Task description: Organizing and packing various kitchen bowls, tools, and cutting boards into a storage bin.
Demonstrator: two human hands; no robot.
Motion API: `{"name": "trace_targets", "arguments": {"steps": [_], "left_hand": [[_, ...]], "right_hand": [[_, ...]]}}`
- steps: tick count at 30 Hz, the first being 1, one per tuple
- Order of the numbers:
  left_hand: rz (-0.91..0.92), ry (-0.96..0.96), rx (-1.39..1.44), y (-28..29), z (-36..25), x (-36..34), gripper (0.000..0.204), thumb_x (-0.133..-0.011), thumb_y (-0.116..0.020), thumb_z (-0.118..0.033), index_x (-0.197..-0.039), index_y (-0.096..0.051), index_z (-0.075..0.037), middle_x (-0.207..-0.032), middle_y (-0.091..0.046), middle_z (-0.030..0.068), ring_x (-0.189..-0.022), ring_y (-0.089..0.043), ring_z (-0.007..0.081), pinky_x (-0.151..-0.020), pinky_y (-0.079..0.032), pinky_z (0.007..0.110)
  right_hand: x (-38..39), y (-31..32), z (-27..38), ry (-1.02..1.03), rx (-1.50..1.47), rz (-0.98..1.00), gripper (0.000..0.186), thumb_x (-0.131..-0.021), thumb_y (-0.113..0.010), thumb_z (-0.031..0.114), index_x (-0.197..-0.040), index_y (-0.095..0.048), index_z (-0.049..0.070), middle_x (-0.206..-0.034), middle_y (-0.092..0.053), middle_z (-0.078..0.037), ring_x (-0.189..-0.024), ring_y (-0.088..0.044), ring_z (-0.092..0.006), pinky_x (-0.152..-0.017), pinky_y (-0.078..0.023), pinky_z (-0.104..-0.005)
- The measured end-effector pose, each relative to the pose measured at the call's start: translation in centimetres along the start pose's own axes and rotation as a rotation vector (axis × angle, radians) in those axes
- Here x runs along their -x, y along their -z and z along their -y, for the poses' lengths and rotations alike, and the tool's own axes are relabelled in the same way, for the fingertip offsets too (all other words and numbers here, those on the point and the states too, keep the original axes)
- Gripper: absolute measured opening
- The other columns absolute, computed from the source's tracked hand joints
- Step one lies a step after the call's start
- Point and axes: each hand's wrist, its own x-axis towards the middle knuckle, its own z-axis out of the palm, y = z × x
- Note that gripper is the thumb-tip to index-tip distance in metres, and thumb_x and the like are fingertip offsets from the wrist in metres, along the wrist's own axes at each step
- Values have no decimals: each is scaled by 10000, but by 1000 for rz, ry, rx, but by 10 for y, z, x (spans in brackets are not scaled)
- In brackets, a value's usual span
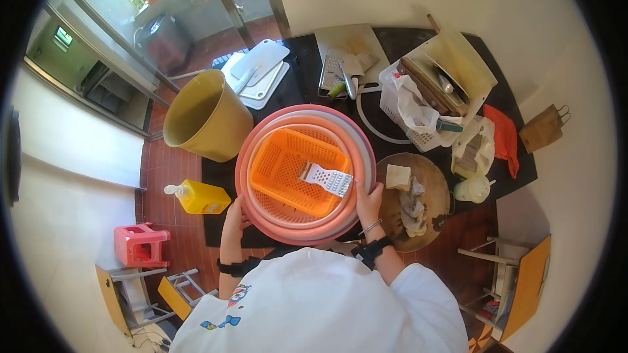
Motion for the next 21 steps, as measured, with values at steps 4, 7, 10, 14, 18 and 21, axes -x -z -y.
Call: {"name": "trace_targets", "arguments": {"steps": [4,7,10,14,18,21], "left_hand": [[-63,43,-105,1,25,-22,624,-867,-385,-550,-1183,-477,-19,-1063,-582,132,-897,-599,232,-726,-505,331],[-36,-61,-109,5,28,-33,633,-873,-371,-556,-1218,-444,-30,-1119,-558,139,-955,-582,243,-755,-499,354],[-52,-43,-13,14,18,-33,629,-884,-345,-553,-1269,-394,-58,-1183,-524,130,-1007,-562,241,-765,-498,370],[-109,3,-63,17,14,-48,556,-908,-330,-488,-1269,-381,-69,-1185,-513,132,-1023,-552,252,-769,-499,376],[-112,-55,-134,16,11,-40,478,-929,-343,-370,-1205,-366,20,-1172,-467,150,-960,-554,253,-742,-510,391],[-146,-96,-182,11,8,-37,441,-930,-338,-319,-1152,-407,56,-1106,-503,183,-933,-554,255,-750,-488,374]], "right_hand": [[-10,-7,10,24,-9,-22,526,-785,-661,371,-982,-445,-67,-947,-579,-203,-900,-567,-248,-760,-444,-334],[-18,-21,7,46,17,-79,563,-784,-648,415,-989,-444,-68,-935,-579,-224,-887,-579,-272,-747,-449,-350],[-21,-39,20,21,62,-31,624,-781,-614,490,-989,-439,-71,-937,-572,-272,-883,-587,-325,-746,-454,-370],[-23,-21,14,5,2,113,586,-839,-552,456,-1065,-444,-74,-949,-586,-221,-855,-598,-289,-737,-465,-349],[-8,53,-1,-11,121,306,326,-916,-456,271,-835,-654,26,-839,-565,-119,-787,-576,-205,-704,-461,-299],[-2,110,-41,315,476,-91,236,-758,-588,84,-991,-618,69,-941,-531,-141,-898,-525,-275,-780,-431,-347]]}}
